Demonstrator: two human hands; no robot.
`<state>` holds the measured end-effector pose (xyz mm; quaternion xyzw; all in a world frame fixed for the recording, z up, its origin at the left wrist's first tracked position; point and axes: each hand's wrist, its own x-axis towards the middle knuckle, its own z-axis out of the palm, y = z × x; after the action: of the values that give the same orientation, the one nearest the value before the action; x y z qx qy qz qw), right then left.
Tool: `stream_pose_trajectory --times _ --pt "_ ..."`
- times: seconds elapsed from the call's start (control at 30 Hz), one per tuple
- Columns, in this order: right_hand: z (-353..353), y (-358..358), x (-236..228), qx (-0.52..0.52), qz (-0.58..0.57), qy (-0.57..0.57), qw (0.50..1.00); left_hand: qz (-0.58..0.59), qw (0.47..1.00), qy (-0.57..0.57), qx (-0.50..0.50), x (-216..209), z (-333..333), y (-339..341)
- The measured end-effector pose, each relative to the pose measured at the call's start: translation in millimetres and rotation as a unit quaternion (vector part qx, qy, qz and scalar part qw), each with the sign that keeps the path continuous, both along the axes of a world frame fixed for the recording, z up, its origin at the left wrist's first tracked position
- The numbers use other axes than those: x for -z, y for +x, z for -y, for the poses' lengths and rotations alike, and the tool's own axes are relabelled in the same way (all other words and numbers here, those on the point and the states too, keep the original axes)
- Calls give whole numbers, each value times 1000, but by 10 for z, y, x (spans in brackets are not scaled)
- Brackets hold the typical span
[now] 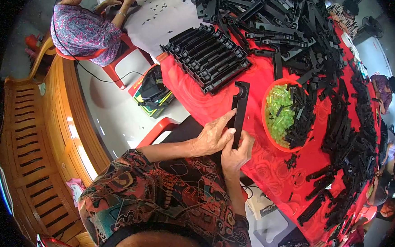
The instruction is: The person assembles plastic toy gun components by hand, specifically magazine-like parts, on a workshop table.
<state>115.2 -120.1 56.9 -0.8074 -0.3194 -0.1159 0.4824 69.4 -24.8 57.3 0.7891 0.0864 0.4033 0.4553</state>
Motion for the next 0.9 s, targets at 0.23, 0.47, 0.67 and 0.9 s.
stream_pose_trajectory --times 0.23,0.47,0.67,0.9 --pt "-22 -5 117 3 48 -5 999 -84 995 -37 35 -15 -62 -26" --pt "47 -55 3 -149 -147 78 975 -85 979 -186 3 -133 -245 -110" --pt "35 203 -110 -118 -415 239 870 -26 1000 -15 -2 -297 -390 -169" --pt "86 588 -127 -119 -452 441 766 -200 951 235 -24 311 -284 -49"
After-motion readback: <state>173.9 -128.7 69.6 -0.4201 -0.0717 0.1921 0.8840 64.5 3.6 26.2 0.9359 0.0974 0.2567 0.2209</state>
